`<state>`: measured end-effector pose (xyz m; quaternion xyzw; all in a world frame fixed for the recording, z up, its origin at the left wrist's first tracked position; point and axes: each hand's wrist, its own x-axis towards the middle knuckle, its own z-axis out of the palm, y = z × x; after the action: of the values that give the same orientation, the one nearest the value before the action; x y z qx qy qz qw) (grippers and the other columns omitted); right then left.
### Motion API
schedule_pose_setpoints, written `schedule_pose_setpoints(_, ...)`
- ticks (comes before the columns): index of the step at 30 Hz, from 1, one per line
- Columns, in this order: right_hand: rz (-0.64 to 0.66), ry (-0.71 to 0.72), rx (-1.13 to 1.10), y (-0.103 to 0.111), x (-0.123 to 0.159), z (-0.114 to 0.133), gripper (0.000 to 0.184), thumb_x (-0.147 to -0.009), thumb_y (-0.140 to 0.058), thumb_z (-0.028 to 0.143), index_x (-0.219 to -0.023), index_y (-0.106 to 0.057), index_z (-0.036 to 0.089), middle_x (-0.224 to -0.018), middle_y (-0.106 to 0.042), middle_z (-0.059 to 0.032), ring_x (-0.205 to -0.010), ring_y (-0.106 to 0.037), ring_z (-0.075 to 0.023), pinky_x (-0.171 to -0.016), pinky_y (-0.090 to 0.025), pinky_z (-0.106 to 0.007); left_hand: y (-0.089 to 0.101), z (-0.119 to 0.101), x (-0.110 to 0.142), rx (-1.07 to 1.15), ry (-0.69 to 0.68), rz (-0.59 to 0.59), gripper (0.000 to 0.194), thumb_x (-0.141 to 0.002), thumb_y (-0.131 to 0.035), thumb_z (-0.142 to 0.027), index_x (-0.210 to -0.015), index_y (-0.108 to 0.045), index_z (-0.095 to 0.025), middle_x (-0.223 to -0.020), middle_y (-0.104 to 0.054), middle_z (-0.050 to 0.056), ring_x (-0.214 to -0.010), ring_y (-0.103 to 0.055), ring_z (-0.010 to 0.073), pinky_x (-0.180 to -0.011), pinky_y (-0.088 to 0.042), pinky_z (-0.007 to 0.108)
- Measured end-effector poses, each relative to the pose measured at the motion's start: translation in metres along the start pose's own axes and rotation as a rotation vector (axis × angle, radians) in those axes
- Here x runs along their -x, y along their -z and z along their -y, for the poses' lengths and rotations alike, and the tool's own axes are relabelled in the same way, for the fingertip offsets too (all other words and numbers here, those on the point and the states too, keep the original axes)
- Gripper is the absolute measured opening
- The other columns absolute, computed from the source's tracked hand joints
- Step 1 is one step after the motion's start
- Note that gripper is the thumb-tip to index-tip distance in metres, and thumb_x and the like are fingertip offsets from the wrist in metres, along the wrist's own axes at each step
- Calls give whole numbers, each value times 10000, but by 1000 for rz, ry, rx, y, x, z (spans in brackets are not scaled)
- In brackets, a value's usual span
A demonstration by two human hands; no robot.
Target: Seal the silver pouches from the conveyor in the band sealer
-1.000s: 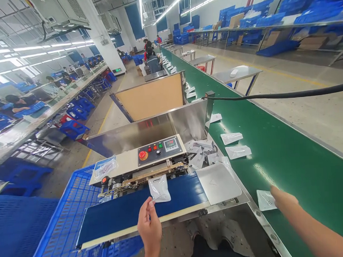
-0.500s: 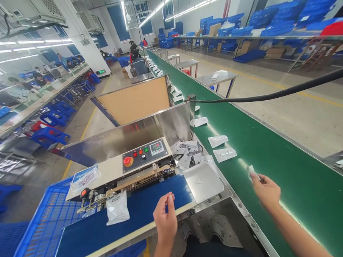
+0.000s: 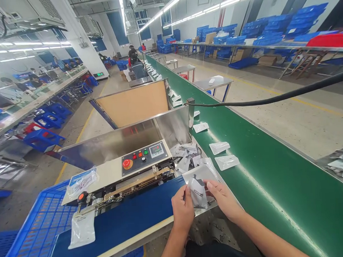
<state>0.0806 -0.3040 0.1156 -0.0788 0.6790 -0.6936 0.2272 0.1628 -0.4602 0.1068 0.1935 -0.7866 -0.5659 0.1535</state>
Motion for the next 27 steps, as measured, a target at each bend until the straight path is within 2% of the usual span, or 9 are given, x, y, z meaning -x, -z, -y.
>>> schedule_pose_setpoints(3,35,-27,47,-1,2,-18,688,-841,-679,832,-940,-831,168,-798,-755,-78,-724,-656,-210,-691,-561,-326,2,13,7,66,82,-39,542,-1051,-522,-618,-967,-820,-174,-792,-759,71,-692,-618,199,-631,-441,264)
schedule_pose_setpoints(5,-39,-33,140,0,-6,-29,638,-818,-714,799,-861,-801,168,-721,-712,-51,-652,-602,-189,-615,-504,-301,0,23,2,102,121,-45,518,-1021,-572,-616,-906,-815,-174,-763,-740,67,-686,-598,196,-623,-425,262)
schedule_pose_setpoints(9,-200,-134,254,-2,-46,-39,498,-812,-718,680,-719,-721,191,-584,-628,-11,-555,-539,-166,-544,-435,-281,-9,44,-33,305,360,-166,481,-817,-790,-618,-674,-755,-160,-632,-656,41,-582,-507,152,-555,-359,249)
schedule_pose_setpoints(11,-219,-181,228,-8,-70,-40,421,-804,-728,603,-680,-687,203,-547,-595,7,-532,-530,-154,-539,-441,-270,-13,55,-54,399,452,-213,493,-730,-837,-625,-667,-758,-142,-600,-638,35,-543,-494,138,-540,-362,249)
schedule_pose_setpoints(14,-191,-235,156,-24,-98,-42,349,-810,-738,510,-648,-650,214,-545,-589,20,-513,-538,-138,-538,-479,-256,-11,70,-73,461,495,-267,521,-685,-854,-627,-757,-793,-114,-646,-685,61,-557,-562,151,-569,-435,269)
schedule_pose_setpoints(17,-121,-277,142,-46,-111,-43,338,-824,-766,443,-615,-626,217,-545,-605,20,-499,-548,-126,-529,-509,-243,4,82,-73,513,531,-332,510,-665,-882,-588,-817,-801,-108,-717,-733,93,-615,-647,183,-620,-514,305)
schedule_pose_setpoints(22,21,-327,76,-81,-108,-39,332,-852,-797,406,-632,-662,198,-625,-685,-18,-556,-629,-131,-556,-578,-242,45,95,-58,534,538,-450,470,-678,-903,-519,-903,-812,-116,-797,-774,98,-730,-731,224,-698,-586,339)
schedule_pose_setpoints(25,32,-321,50,-70,-105,-36,285,-852,-807,436,-746,-723,185,-742,-748,-54,-615,-675,-137,-534,-563,-223,69,99,-51,523,529,-520,426,-710,-896,-478,-917,-822,-113,-809,-787,101,-756,-751,240,-730,-612,361)
schedule_pose_setpoints(27,-39,-293,51,-37,-109,-39,313,-850,-794,489,-812,-740,183,-736,-743,-56,-590,-659,-136,-484,-511,-213,86,100,-46,515,520,-566,378,-735,-884,-438,-920,-830,-113,-842,-802,111,-776,-764,254,-757,-630,385)
